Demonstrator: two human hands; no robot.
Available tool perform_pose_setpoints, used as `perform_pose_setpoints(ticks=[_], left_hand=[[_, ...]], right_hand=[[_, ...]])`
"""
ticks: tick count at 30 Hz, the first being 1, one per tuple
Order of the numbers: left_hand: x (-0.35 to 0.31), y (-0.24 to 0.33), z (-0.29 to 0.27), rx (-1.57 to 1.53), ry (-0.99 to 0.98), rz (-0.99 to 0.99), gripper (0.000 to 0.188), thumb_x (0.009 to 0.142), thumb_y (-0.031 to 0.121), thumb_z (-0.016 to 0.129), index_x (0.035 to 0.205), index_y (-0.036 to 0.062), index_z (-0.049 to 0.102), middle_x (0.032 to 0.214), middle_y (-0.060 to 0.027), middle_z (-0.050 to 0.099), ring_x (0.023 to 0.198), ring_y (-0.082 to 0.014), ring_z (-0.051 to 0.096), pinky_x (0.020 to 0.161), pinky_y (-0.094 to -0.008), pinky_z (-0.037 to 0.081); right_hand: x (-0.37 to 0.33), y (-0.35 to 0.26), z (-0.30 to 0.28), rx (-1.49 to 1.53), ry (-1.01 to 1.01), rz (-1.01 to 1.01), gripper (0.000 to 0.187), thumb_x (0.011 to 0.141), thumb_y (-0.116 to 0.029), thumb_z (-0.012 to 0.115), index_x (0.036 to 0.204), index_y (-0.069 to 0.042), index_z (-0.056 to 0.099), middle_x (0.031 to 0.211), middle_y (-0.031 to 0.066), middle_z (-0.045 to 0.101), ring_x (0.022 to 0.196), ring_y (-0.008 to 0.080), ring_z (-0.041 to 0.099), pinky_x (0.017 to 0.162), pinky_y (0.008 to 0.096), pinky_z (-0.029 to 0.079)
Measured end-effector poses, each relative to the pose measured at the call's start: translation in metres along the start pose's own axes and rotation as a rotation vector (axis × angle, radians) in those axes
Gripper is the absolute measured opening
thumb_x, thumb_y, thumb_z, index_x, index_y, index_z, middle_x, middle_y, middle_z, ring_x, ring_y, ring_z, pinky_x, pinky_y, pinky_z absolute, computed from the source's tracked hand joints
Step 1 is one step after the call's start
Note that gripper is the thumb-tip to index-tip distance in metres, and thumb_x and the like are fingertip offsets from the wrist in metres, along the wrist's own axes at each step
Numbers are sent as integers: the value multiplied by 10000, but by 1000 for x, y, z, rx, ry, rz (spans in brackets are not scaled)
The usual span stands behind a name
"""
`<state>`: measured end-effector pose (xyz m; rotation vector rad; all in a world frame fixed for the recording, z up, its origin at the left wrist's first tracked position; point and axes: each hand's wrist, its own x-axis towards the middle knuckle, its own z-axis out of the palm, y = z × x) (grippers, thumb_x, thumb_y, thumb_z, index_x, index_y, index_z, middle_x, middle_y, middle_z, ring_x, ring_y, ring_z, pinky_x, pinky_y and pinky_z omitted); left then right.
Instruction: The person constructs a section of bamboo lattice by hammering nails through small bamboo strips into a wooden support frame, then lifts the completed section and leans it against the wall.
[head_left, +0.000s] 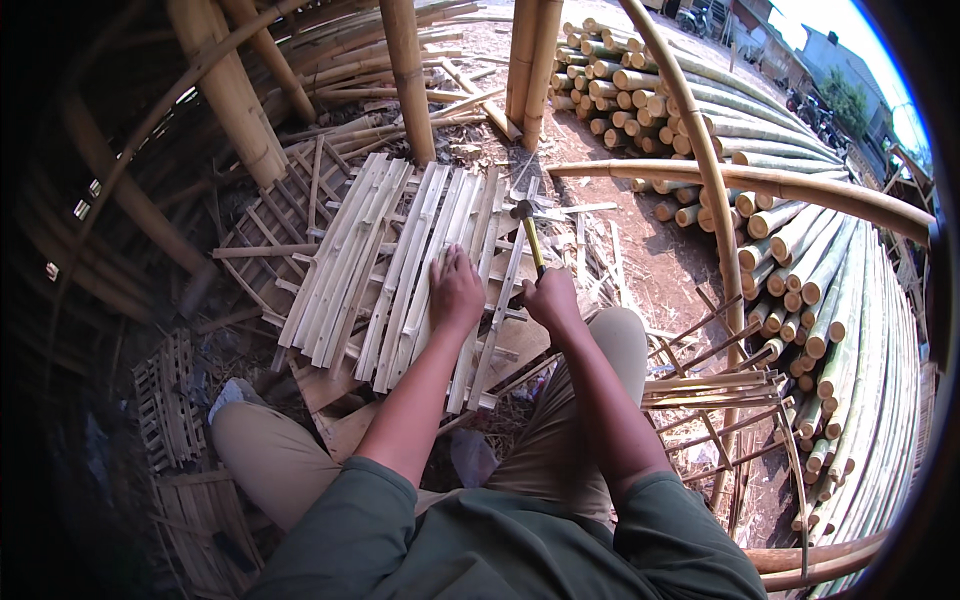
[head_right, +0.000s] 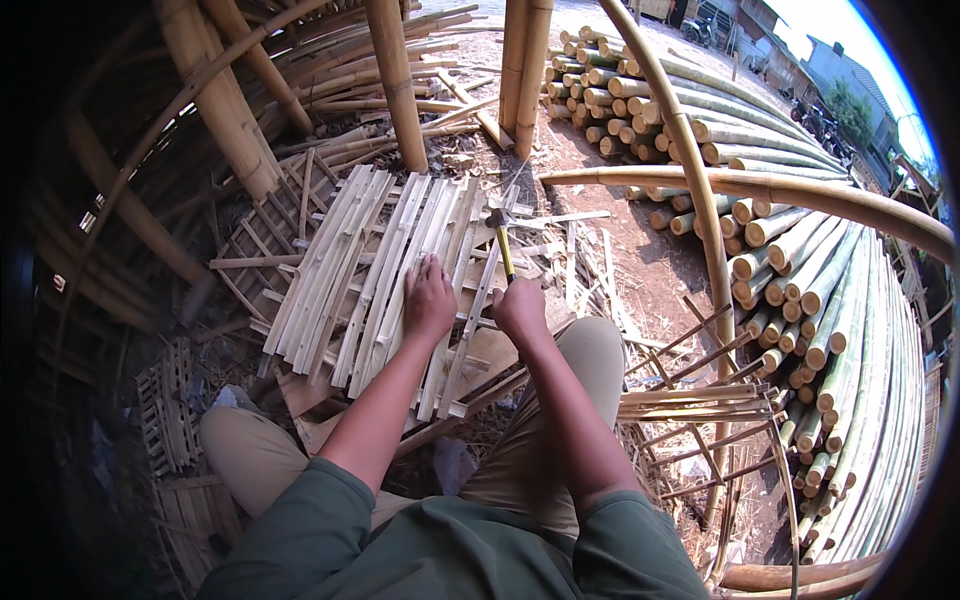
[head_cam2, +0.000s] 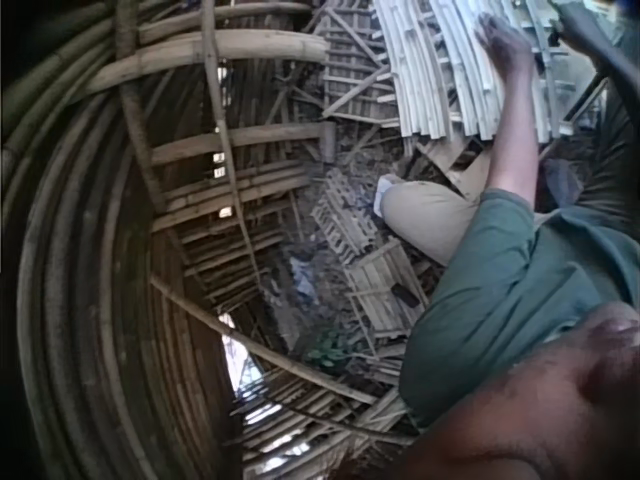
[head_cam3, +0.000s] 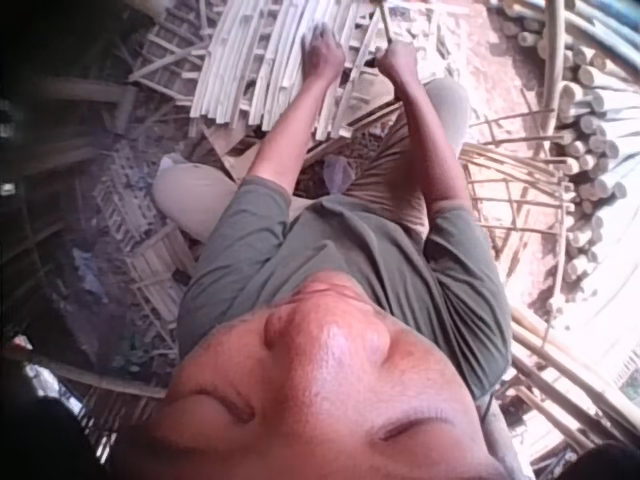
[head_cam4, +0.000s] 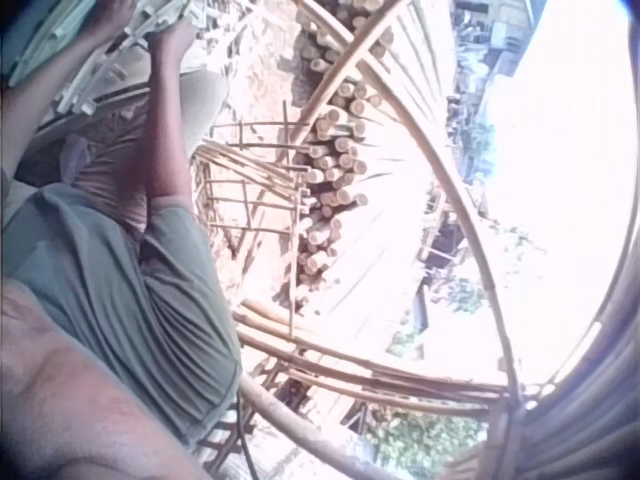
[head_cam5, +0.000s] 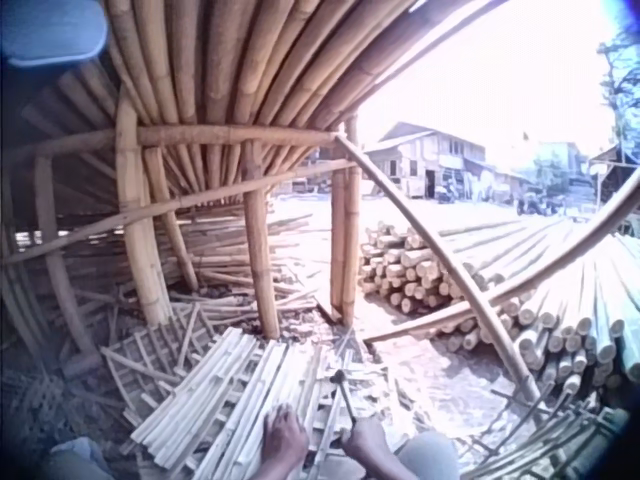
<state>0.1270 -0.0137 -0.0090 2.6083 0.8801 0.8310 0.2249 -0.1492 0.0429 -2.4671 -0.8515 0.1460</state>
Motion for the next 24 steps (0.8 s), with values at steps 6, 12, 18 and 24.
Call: perform_pose_setpoints(ticks=[6,12,18,24], left_hand=[[1,1,2,25,-76,-15,496,982,212,359,1382,-81,375,1437,-222,437,1387,-268,365,1171,-449,177],[1,-7,-1,58,-177,5,527,973,205,388,1404,-91,326,1493,-222,356,1433,-258,282,1171,-482,140],[6,-2,-13,47,-247,-14,512,978,209,393,1401,-74,335,1482,-221,372,1425,-275,295,1160,-507,163],[34,12,-40,61,-471,-63,354,969,209,433,1234,-24,461,1357,-238,484,1368,-353,368,1111,-621,206]], right_hand=[[19,25,35,266,-140,129,282,763,-208,707,717,53,611,646,192,634,611,318,659,592,409,515],[19,27,31,445,-28,180,195,718,-135,718,712,-6,572,655,150,627,575,242,624,561,367,490],[20,27,31,565,-30,278,178,714,-109,716,722,-27,559,651,119,621,592,237,617,580,359,485],[29,28,29,551,13,235,188,715,-89,734,706,-32,555,644,104,615,587,218,617,575,350,487]])
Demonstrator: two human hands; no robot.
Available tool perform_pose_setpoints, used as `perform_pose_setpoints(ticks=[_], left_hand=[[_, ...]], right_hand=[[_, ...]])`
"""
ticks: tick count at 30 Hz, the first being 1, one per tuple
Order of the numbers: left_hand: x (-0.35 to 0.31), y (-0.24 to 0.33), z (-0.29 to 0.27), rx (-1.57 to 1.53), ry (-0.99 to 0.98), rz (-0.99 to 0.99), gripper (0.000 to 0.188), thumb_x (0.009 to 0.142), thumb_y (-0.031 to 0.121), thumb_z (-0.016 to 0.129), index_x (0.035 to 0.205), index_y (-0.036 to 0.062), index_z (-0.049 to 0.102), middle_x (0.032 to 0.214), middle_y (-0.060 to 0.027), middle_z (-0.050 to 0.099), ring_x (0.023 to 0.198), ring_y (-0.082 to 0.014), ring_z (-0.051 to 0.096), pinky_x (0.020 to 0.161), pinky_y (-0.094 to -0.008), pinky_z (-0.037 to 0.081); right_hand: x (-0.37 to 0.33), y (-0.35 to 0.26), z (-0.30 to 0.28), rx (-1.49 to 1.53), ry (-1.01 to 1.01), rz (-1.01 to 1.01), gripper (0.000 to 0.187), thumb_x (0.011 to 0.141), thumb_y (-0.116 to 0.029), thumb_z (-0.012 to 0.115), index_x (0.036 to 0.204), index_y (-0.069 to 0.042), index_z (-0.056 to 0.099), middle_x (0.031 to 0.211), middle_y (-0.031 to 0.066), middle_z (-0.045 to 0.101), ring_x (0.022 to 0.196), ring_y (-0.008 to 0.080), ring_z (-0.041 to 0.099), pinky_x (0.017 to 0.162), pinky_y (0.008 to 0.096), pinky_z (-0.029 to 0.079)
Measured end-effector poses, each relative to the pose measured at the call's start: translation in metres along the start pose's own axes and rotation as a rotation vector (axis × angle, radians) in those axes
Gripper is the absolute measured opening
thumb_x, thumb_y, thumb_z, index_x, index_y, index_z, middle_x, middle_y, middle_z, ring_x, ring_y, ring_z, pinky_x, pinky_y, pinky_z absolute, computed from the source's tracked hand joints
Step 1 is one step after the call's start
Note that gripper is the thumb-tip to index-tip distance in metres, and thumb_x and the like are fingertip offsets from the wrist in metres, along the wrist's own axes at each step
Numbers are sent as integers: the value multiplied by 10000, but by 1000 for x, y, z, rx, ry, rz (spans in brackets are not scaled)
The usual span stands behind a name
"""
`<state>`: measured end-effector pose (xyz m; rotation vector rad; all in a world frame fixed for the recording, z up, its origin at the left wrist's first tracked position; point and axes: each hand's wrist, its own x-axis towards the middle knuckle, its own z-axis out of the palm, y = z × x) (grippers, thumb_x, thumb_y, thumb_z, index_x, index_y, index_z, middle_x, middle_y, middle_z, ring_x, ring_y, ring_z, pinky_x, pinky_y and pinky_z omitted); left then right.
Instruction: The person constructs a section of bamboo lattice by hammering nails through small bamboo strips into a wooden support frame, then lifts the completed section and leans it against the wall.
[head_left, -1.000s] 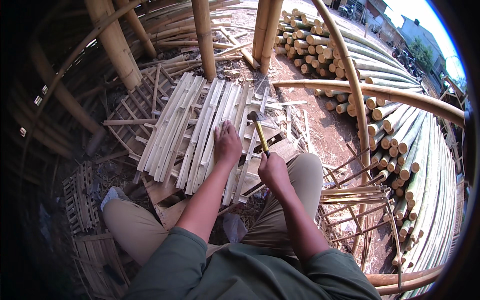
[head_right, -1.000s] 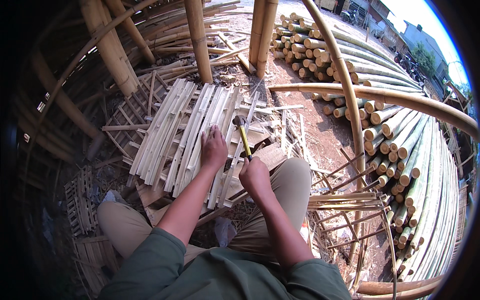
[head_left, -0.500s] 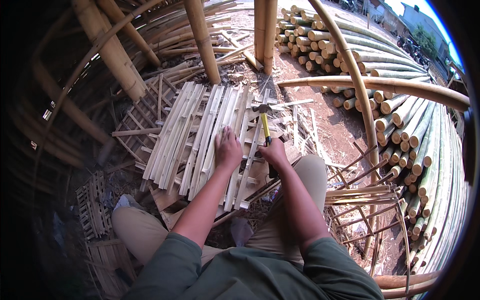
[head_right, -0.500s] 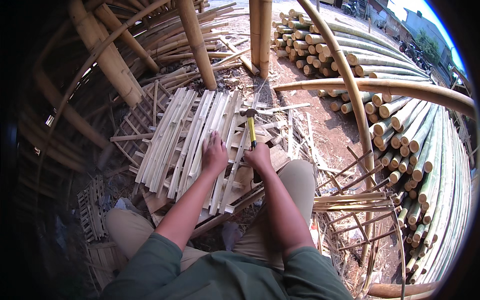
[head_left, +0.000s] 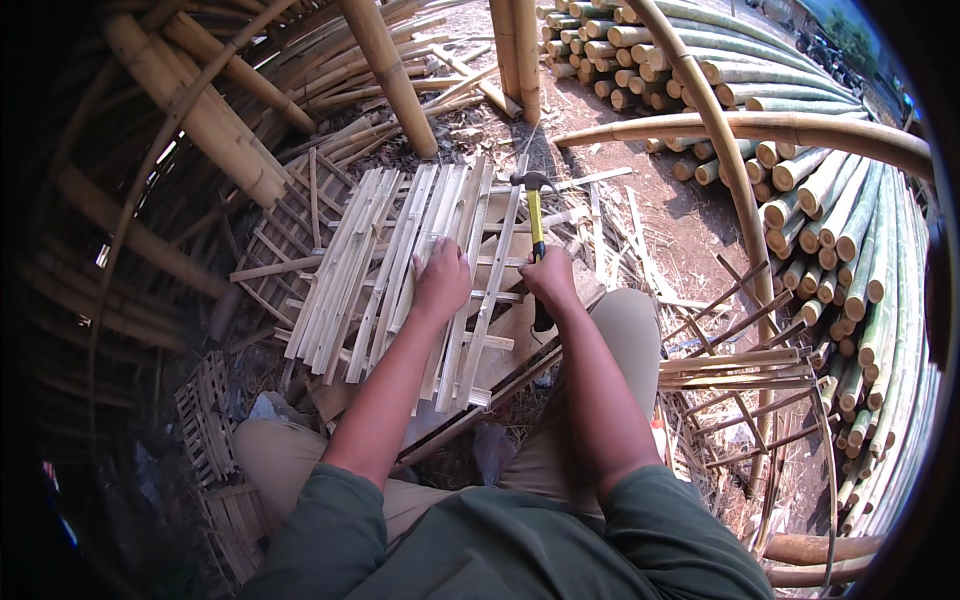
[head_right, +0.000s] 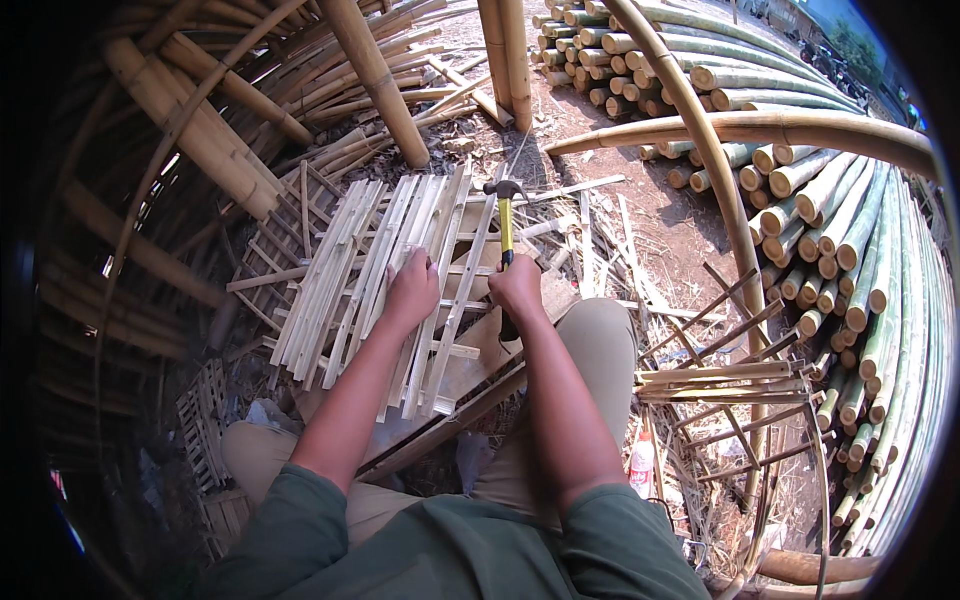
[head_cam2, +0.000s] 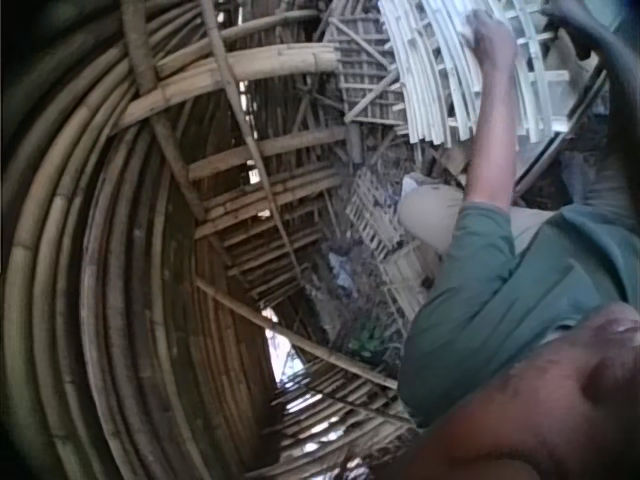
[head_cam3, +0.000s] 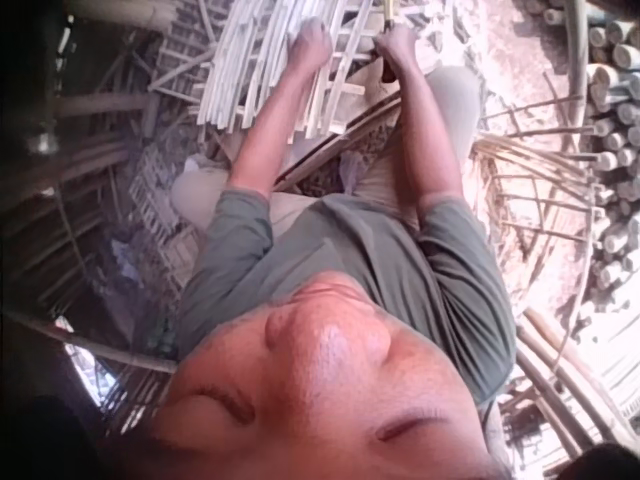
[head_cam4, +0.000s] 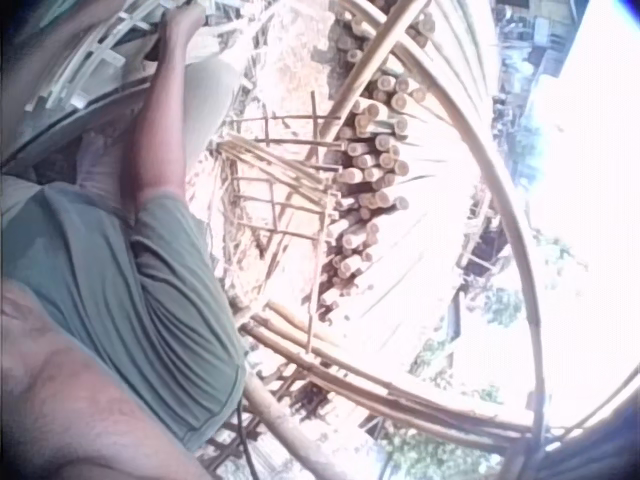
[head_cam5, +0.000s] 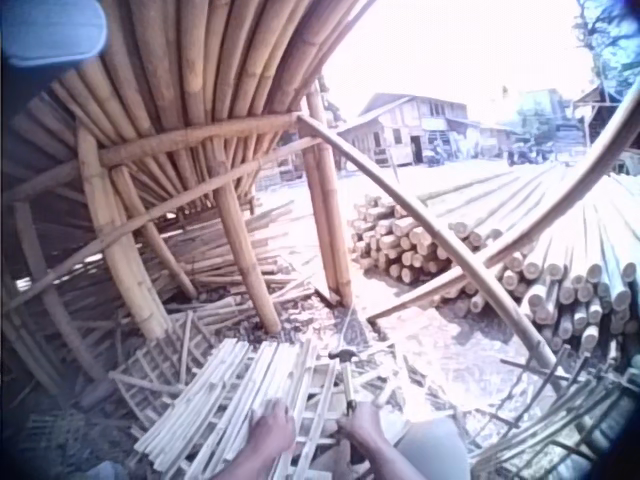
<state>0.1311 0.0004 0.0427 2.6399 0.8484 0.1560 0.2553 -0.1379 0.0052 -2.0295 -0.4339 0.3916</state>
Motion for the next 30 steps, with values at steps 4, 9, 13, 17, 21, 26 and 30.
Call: perform_pose_setpoints(ticks=[4,9,13,17,21,26,30], left_hand=[[0,-13,13,-27,203,105,188,958,204,459,1022,30,489,1084,-216,604,1144,-418,529,1053,-678,225],[2,-12,-15,-180,8,37,237,952,235,496,1034,16,535,961,-207,640,956,-378,615,912,-459,435],[10,-17,-40,-244,-150,25,290,964,256,515,1106,9,567,901,-106,613,832,-184,550,806,-342,449],[24,-25,-63,-296,-333,-1,301,979,254,508,1119,0,589,985,-49,624,925,-120,532,865,-312,430],[31,-17,-85,-286,-395,11,349,982,299,524,1149,2,597,994,-35,623,908,-114,519,858,-299,427],[32,-10,-86,-194,-429,43,285,977,275,513,1038,15,610,913,-43,604,871,-117,513,823,-310,431],[22,-22,-60,-156,-282,91,271,966,268,512,965,7,586,846,-80,605,805,-159,533,758,-347,443]], right_hand=[[0,-1,1,122,-78,43,212,753,-58,734,720,-52,525,647,50,596,557,149,610,521,303,480],[0,-12,-3,573,-127,6,209,770,-46,698,734,-36,493,679,75,617,613,160,657,591,316,548],[-2,-19,-10,739,-166,-91,216,813,-7,660,738,-43,461,708,67,606,665,162,666,665,308,581],[-1,-30,-10,829,-213,-174,215,836,4,659,754,-42,465,739,66,613,721,159,673,709,309,580],[4,-31,-13,798,-225,-235,221,838,-18,690,760,-31,483,750,55,628,747,164,685,730,308,578],[8,-30,-9,821,-220,-223,245,839,-39,713,757,-27,482,726,70,640,748,180,697,707,296,589],[1,-44,-10,865,-184,-26,298,827,13,707,738,-40,428,736,106,628,708,223,706,620,300,613]])
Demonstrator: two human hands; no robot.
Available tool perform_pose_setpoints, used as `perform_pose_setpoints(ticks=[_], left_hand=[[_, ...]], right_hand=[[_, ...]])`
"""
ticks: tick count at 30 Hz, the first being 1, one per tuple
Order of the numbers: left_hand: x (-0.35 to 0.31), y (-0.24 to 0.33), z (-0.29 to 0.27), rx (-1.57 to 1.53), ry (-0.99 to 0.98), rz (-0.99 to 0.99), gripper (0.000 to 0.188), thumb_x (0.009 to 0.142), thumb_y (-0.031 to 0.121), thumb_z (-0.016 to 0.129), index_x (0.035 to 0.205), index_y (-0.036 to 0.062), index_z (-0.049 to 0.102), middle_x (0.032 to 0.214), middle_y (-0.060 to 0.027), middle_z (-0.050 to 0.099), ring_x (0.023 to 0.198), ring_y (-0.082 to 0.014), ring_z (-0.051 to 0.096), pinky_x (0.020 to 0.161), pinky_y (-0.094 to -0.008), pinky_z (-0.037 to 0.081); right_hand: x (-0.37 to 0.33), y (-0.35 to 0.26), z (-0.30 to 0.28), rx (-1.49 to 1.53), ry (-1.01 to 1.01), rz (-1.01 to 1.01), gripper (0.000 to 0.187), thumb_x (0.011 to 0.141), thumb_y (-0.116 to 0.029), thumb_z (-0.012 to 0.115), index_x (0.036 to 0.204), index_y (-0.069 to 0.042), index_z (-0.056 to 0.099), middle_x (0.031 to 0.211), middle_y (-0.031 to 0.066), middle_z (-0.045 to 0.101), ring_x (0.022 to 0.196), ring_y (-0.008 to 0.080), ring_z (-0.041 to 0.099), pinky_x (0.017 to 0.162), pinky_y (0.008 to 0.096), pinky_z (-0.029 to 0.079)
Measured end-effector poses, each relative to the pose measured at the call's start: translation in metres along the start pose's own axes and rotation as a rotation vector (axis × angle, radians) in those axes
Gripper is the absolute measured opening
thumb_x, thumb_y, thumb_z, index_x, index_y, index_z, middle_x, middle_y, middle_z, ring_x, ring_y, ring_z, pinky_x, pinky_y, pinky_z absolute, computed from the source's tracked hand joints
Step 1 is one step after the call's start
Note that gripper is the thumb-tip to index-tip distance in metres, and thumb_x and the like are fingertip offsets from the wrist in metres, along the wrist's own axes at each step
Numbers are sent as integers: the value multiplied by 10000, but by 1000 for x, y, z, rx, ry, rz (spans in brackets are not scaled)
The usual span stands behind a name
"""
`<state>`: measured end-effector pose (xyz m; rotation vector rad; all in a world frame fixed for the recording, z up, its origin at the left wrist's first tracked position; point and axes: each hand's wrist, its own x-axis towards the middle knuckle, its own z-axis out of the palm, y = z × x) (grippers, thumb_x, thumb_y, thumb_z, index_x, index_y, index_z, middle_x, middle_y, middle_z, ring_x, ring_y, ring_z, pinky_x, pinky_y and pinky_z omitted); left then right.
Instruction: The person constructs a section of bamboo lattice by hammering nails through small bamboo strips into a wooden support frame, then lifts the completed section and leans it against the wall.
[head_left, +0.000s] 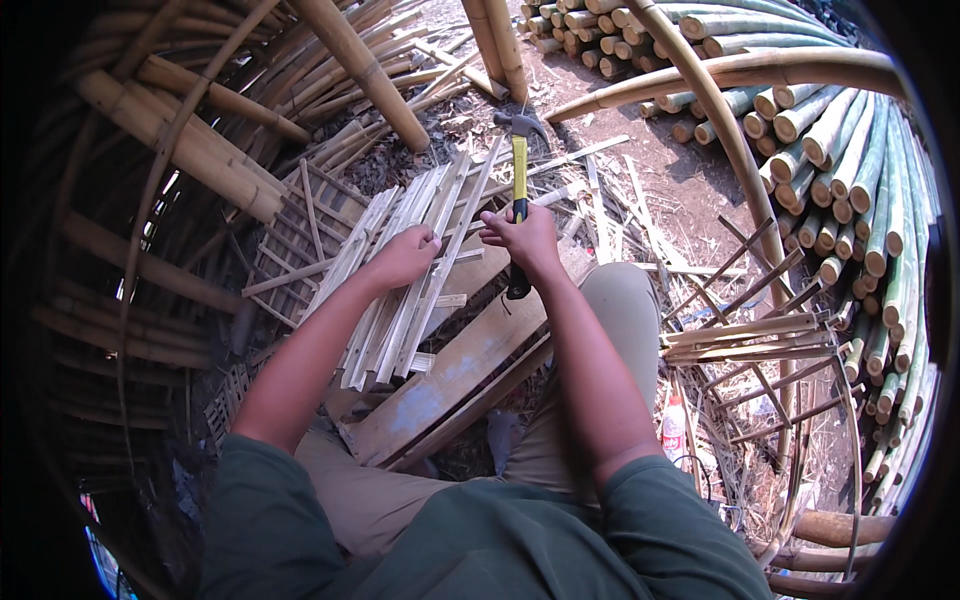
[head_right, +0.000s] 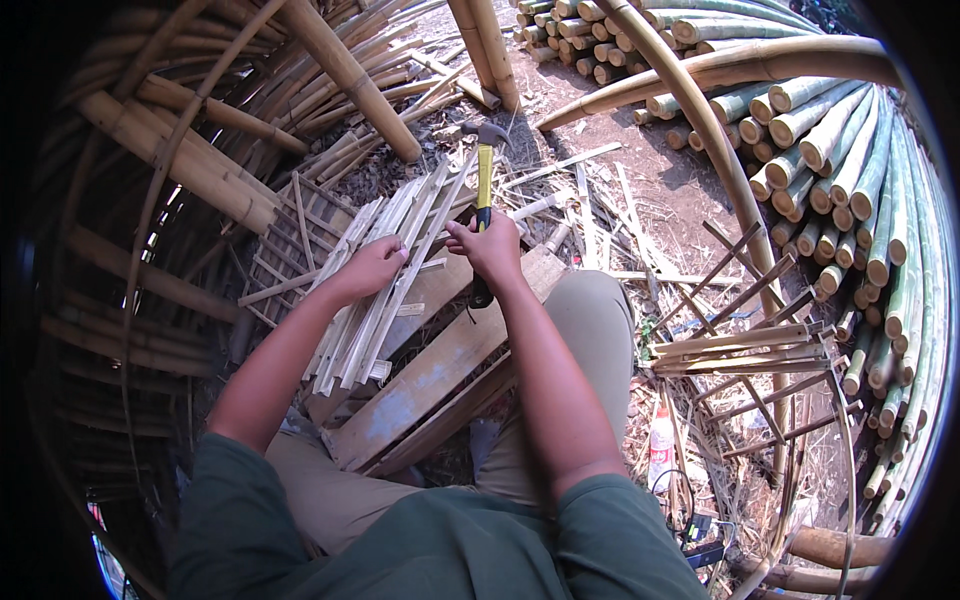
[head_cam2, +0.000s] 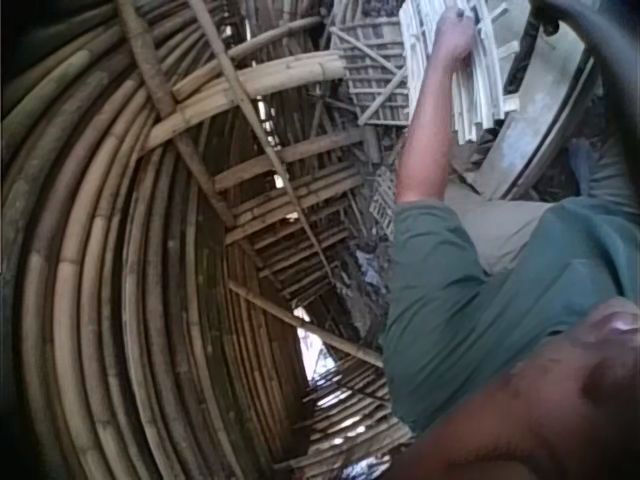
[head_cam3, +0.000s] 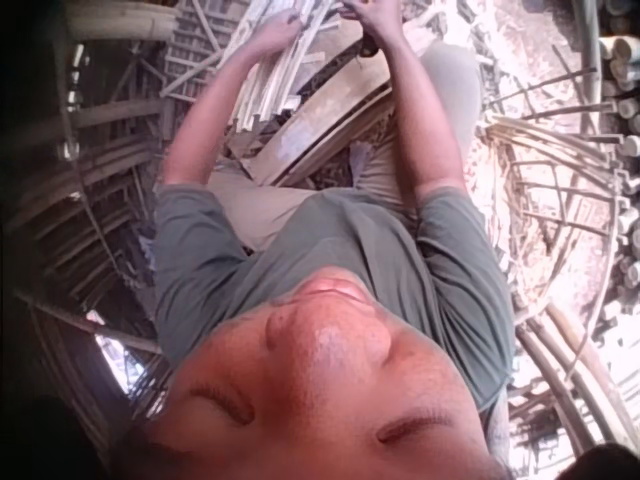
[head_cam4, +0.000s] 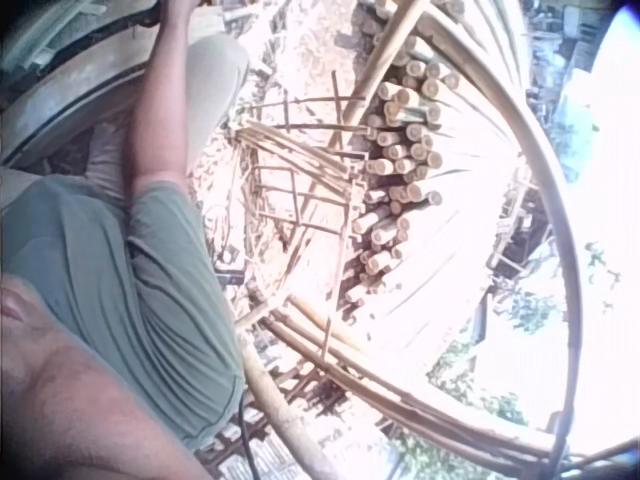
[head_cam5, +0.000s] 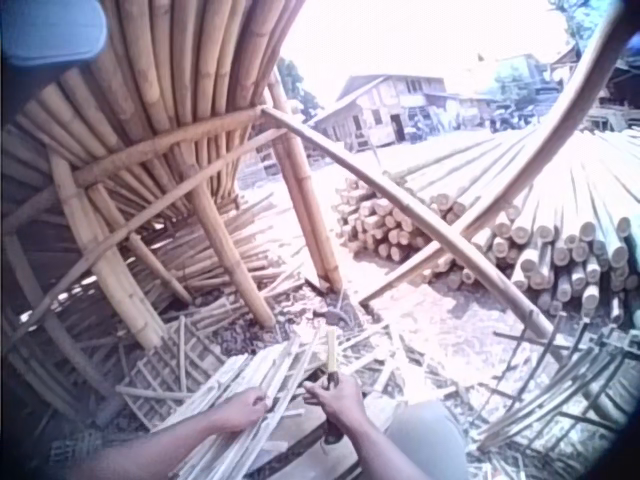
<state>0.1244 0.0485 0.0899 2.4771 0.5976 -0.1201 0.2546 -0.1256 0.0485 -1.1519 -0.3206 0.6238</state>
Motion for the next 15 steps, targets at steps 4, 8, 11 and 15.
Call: perform_pose_setpoints(ticks=[4,8,11,15], left_hand=[[-12,27,27,0,177,-46,294,945,281,539,1006,-5,569,826,-163,616,765,-244,586,731,-383,461],[-13,26,38,-23,312,-93,288,937,285,542,1041,18,574,884,-210,644,822,-332,631,754,-416,475],[-15,38,37,-70,308,-125,299,921,280,546,1035,8,591,933,-240,652,890,-391,641,798,-443,492],[-13,35,31,-113,352,-104,303,918,281,547,1039,8,596,923,-240,660,876,-396,646,784,-451,498]], right_hand=[[4,12,-8,78,99,6,318,791,81,694,725,-42,409,698,116,618,627,225,697,536,311,606],[7,12,-6,16,84,-6,301,773,110,675,738,-36,414,678,106,608,615,225,692,535,309,607],[11,6,-10,-66,46,-26,307,783,104,671,741,-44,406,694,108,609,633,227,695,557,321,615],[15,-3,-7,-111,-16,-36,314,786,95,677,744,-52,402,688,119,615,634,227,696,552,324,613]])
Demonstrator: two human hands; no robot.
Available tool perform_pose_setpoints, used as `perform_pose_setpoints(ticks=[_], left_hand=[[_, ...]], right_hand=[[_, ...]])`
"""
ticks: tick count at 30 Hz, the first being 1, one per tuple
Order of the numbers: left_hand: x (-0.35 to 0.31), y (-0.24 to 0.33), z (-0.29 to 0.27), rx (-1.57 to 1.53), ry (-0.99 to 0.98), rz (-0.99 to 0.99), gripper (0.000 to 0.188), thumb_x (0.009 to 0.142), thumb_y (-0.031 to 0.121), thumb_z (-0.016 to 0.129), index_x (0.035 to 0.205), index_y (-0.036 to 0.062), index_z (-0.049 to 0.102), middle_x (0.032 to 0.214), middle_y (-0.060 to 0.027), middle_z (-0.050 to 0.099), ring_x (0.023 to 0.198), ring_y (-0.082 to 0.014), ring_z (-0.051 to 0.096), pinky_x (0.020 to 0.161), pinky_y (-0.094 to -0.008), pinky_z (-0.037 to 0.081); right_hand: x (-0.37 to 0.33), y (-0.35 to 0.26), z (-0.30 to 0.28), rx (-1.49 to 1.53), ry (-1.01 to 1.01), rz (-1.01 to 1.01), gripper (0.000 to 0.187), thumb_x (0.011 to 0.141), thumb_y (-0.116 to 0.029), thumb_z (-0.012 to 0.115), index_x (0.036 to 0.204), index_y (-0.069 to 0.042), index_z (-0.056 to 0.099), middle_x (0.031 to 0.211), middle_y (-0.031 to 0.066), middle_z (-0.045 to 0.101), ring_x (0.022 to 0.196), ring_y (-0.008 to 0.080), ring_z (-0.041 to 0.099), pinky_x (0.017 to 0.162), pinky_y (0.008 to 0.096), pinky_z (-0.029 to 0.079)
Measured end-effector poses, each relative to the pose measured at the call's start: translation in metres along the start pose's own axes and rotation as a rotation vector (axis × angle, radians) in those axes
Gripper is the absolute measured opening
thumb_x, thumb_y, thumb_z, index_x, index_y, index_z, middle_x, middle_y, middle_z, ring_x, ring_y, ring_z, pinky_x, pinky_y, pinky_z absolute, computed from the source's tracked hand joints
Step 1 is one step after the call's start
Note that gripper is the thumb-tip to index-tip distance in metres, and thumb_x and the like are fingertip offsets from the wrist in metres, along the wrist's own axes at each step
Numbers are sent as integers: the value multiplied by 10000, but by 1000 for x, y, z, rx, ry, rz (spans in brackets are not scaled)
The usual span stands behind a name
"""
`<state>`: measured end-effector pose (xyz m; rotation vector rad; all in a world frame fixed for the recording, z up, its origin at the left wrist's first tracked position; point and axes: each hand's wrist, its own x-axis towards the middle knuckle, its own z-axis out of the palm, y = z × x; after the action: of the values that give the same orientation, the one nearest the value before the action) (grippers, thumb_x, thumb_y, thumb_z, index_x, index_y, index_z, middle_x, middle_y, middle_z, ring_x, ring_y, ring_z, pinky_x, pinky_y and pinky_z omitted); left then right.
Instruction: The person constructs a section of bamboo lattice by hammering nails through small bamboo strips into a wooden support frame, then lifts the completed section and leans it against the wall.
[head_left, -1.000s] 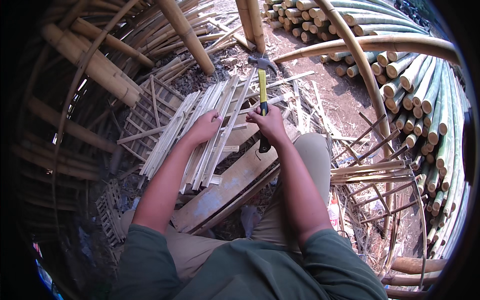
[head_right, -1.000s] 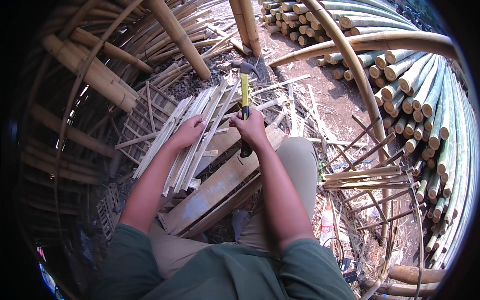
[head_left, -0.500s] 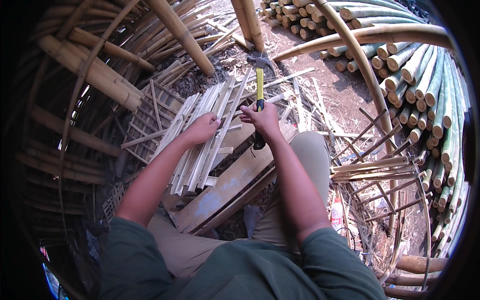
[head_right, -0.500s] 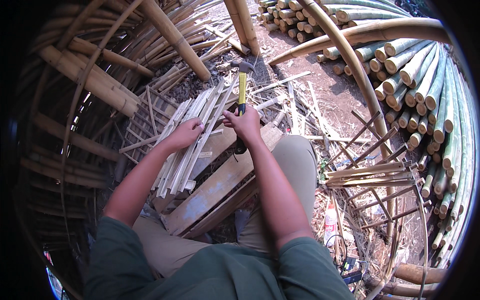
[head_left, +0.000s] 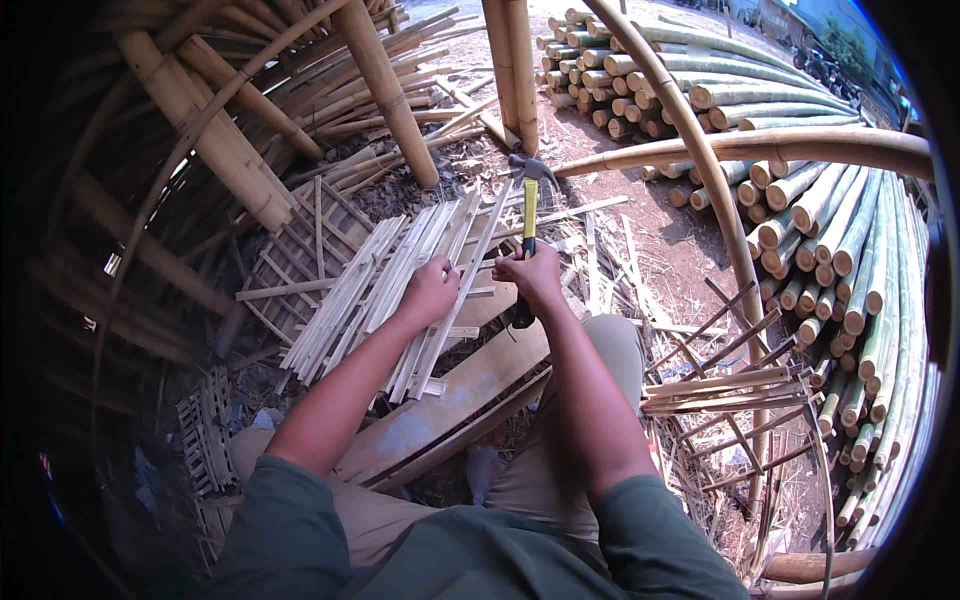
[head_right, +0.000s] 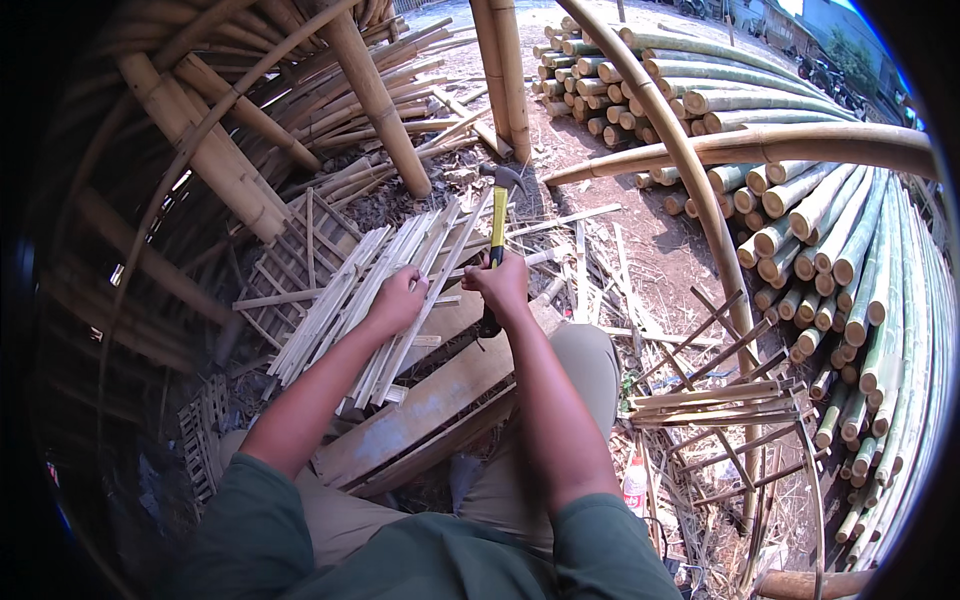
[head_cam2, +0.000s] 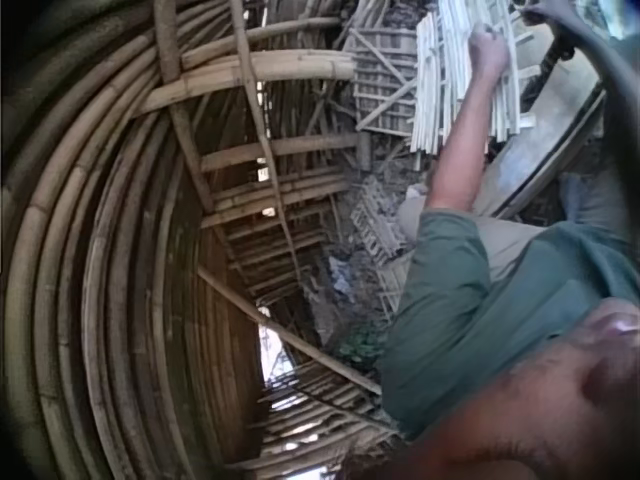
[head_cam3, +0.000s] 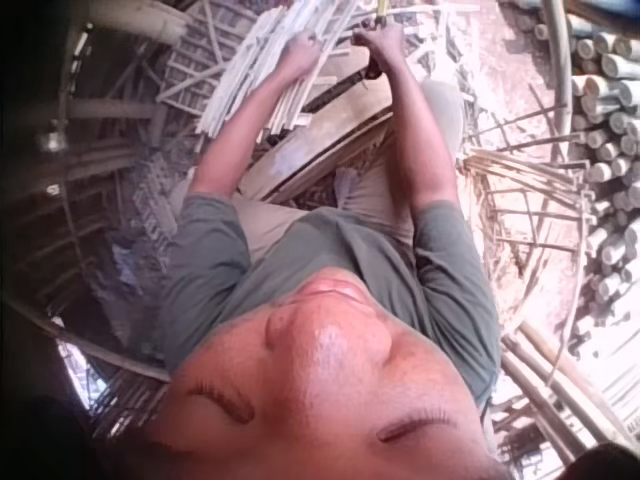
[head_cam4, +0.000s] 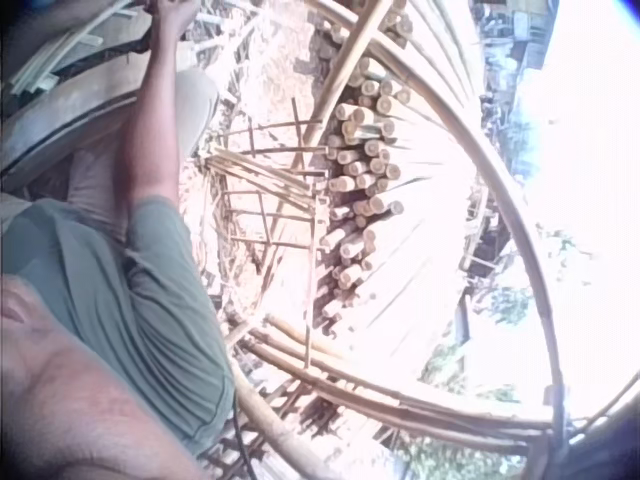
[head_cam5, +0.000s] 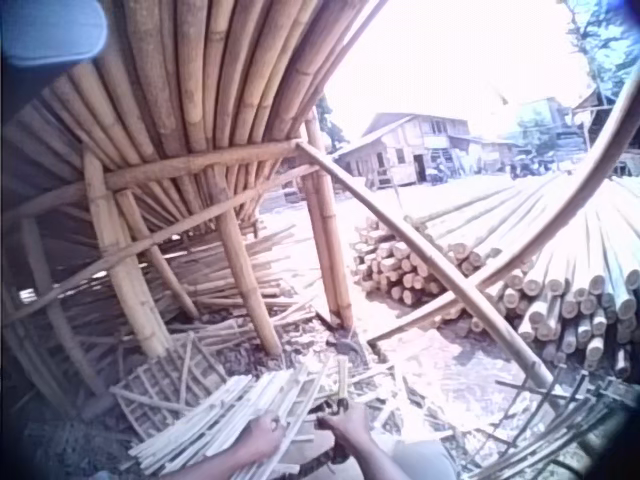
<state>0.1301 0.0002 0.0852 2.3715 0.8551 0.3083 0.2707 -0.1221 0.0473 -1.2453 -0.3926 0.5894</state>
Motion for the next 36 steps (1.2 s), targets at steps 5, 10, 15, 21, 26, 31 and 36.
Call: perform_pose_setpoints(ticks=[5,10,15,21,26,31,36], left_hand=[[13,-8,-3,-101,-60,-16,307,922,287,547,1023,1,592,936,-220,661,877,-370,647,783,-433,497],[6,-18,-11,-145,-224,-22,300,921,265,554,1018,-17,589,1016,-214,658,967,-355,634,859,-405,481],[-23,-58,-79,-140,75,35,419,941,239,546,1276,-12,537,1219,-196,608,1157,-307,577,996,-361,428],[-56,-251,-145,260,456,-286,287,898,205,482,976,-52,585,978,-280,635,965,-461,593,844,-504,467],[-55,-280,-147,186,408,-430,299,891,200,472,997,-54,589,1015,-303,625,1000,-476,581,879,-524,456],[-46,-282,-120,242,308,-518,324,863,233,487,1022,-18,616,1056,-271,646,1056,-430,603,929,-539,448],[-43,-271,-104,340,333,-488,325,877,255,490,1058,10,604,998,-257,669,1020,-403,636,1063,-600,278]], right_hand=[[9,-14,-2,0,-41,65,329,744,119,690,740,-58,413,679,113,608,614,220,685,554,324,615],[6,4,-18,-104,-10,150,318,730,134,670,789,-37,408,701,124,597,628,260,690,586,360,624],[6,19,-23,-67,53,166,283,712,143,663,793,-7,437,688,120,589,587,252,675,552,341,611],[3,16,-11,-158,94,174,260,715,145,648,818,0,457,709,118,594,604,251,676,562,355,612],[-1,21,-19,-256,131,185,220,725,114,650,781,0,470,700,117,597,585,248,670,564,345,606],[-5,25,-24,-268,119,183,217,732,93,656,777,-9,469,690,121,611,576,238,669,560,331,591],[0,34,-27,-316,68,149,251,727,70,682,730,-40,456,692,97,600,582,224,669,575,318,585]])
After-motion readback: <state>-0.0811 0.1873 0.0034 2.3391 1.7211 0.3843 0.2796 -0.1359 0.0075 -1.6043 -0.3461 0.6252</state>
